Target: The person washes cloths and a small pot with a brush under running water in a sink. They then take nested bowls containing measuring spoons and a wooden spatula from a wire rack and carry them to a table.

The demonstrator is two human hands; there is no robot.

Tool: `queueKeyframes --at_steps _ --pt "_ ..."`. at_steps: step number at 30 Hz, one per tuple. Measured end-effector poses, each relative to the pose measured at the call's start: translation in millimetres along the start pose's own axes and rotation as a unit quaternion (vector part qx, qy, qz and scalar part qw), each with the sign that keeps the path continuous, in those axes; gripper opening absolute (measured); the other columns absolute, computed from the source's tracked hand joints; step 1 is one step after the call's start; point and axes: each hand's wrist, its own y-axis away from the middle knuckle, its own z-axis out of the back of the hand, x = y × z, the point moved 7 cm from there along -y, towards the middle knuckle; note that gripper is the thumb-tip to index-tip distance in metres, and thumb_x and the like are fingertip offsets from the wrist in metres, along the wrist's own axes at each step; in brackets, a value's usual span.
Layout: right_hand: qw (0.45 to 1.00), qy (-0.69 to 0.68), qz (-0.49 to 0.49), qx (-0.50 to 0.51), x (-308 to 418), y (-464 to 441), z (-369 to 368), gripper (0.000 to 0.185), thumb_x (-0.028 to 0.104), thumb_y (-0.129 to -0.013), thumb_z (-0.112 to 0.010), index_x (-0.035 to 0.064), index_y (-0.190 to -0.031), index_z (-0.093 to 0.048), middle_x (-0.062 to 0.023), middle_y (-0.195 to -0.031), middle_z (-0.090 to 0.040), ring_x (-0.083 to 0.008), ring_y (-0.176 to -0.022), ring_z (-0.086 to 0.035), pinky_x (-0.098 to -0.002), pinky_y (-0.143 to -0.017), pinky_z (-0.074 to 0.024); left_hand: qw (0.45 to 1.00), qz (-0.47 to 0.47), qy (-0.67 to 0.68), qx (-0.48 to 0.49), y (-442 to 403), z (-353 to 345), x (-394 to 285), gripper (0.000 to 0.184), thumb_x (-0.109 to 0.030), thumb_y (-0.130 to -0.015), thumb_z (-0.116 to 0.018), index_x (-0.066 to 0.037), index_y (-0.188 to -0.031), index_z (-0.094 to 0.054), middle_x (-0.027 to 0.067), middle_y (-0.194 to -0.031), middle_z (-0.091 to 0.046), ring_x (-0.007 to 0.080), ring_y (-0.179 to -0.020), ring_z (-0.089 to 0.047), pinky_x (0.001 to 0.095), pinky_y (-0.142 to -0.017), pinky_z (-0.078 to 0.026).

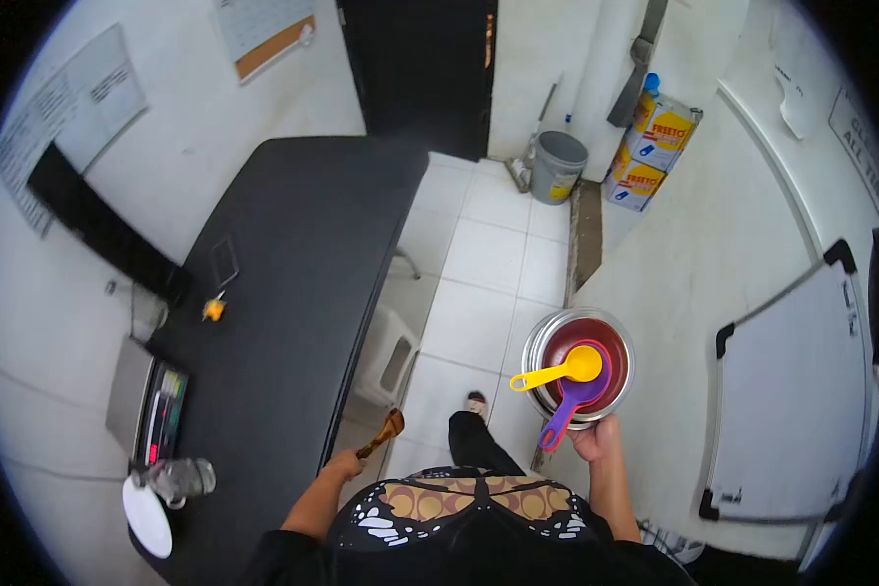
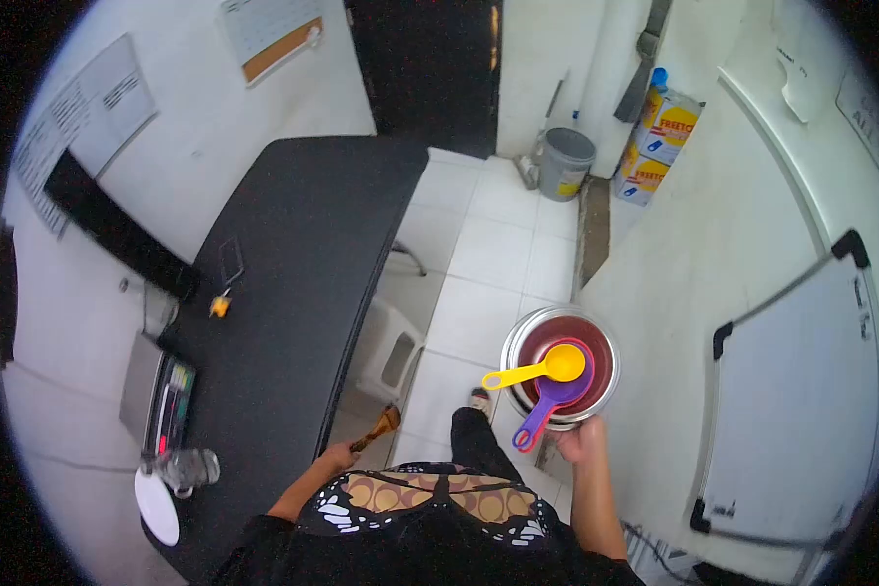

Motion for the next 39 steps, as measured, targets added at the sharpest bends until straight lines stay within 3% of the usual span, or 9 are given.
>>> queueKeyframes --at_steps 7,8,11,14,26,29,32,38,39 --pt "1.0 -0.007 0.029 0.006 82.1 -109.3 -31.1 0.038 0.028 -0.089 -0.035 0.0012 -0.113 -0.048 -0.0179 -0.111 -0.055 -0.0338 -0.093 -0.058 -0.0509 -0.073 -0.0514 0.988 -0.136 0.005 -0.079 -105.9 87.1 -117.7 0.038 -0.031 -0.081 -0.052 -0.011 -0.113 -0.052 0.0141 -0.083 -0.062 0.0259 -0.069 -0.062 0.0386 -0.064 -0.048" --pt "0.999 -0.009 0.031 0.003 94.0 -126.1 -37.5 0.038 0.028 -0.089 -0.035 0.0015 -0.113 -0.048 -0.0177 -0.111 -0.055 -0.0335 -0.094 -0.058 -0.0507 -0.073 -0.0513 0.995 -0.073 0.065 -0.002 -84.2 123.2 -162.4 0.038 -0.033 -0.081 -0.053 -0.012 -0.112 -0.051 0.0171 -0.091 -0.062 0.0328 -0.083 -0.06 0.0421 -0.073 -0.046" --pt "0.999 -0.005 0.029 0.025 108.2 -176.7 -50.5 0.038 0.028 -0.089 -0.036 0.002 -0.114 -0.048 -0.017 -0.112 -0.055 -0.0328 -0.095 -0.057 -0.0506 -0.074 -0.0504 0.984 -0.162 0.025 -0.069 -135.2 173.1 -200.5 0.038 -0.035 -0.082 -0.052 -0.011 -0.111 -0.05 0.0204 -0.096 -0.06 0.0377 -0.093 -0.056 0.0446 -0.079 -0.043" --pt "0.998 -0.03 0.046 -0.002 146.0 -226.1 -67.1 0.038 0.027 -0.089 -0.036 0.0019 -0.114 -0.048 -0.0164 -0.113 -0.054 -0.0324 -0.097 -0.056 -0.0509 -0.077 -0.0494 0.982 -0.165 0.007 -0.092 -134.7 246.9 -279.0 0.036 -0.035 -0.082 -0.052 -0.011 -0.109 -0.049 0.0206 -0.097 -0.059 0.0382 -0.092 -0.055 0.0448 -0.079 -0.043" --pt "0.968 -0.124 0.203 -0.077 246.3 -387.9 -150.5 0.035 0.024 -0.089 -0.037 0.0033 -0.116 -0.048 -0.0145 -0.112 -0.056 -0.028 -0.094 -0.059 -0.0438 -0.075 -0.053 0.955 -0.268 -0.091 -0.089 -299.6 471.7 -440.8 0.034 -0.033 -0.083 -0.053 -0.01 -0.108 -0.051 0.018 -0.095 -0.06 0.0364 -0.092 -0.056 0.0443 -0.078 -0.044" --pt "0.98 -0.076 0.183 -0.017 263.5 -420.2 -132.7 0.039 0.025 -0.088 -0.038 0.0018 -0.119 -0.044 -0.0161 -0.116 -0.052 -0.0303 -0.096 -0.057 -0.0509 -0.078 -0.0495 0.95 -0.292 -0.088 -0.071 -330.4 513.1 -496.4 0.033 -0.032 -0.083 -0.053 -0.009 -0.107 -0.051 0.0188 -0.093 -0.06 0.0368 -0.09 -0.057 0.044 -0.077 -0.044" --pt "0.982 -0.064 0.166 -0.069 283.0 -443.1 -153.0 0.038 0.026 -0.089 -0.036 0.0034 -0.119 -0.045 -0.0159 -0.114 -0.054 -0.0303 -0.095 -0.058 -0.0489 -0.075 -0.0519 0.954 -0.284 -0.047 -0.088 -337.5 548.3 -537.1 0.032 -0.029 -0.083 -0.054 -0.008 -0.107 -0.052 0.0187 -0.093 -0.061 0.035 -0.088 -0.058 0.041 -0.076 -0.045" --pt "0.998 0.031 0.057 0.026 339.0 -502.5 -153.1 0.039 0.028 -0.09 -0.037 0.0026 -0.118 -0.044 -0.0166 -0.115 -0.053 -0.0315 -0.096 -0.058 -0.0487 -0.075 -0.0525 0.955 -0.215 0.103 -0.175 -322.8 527.1 -542.4 0.033 -0.029 -0.083 -0.053 -0.006 -0.105 -0.046 0.0222 -0.091 -0.059 0.0389 -0.087 -0.057 0.044 -0.075 -0.045" --pt "0.997 0.05 0.015 0.053 316.1 -513.5 -163.9 0.039 0.028 -0.09 -0.038 0.0022 -0.118 -0.044 -0.0169 -0.115 -0.052 -0.032 -0.096 -0.058 -0.0489 -0.074 -0.0526 0.949 -0.192 0.146 -0.204 -308.4 515.9 -499.0 0.035 -0.029 -0.082 -0.054 -0.005 -0.106 -0.045 0.0228 -0.091 -0.059 0.0391 -0.088 -0.057 0.0442 -0.076 -0.045"
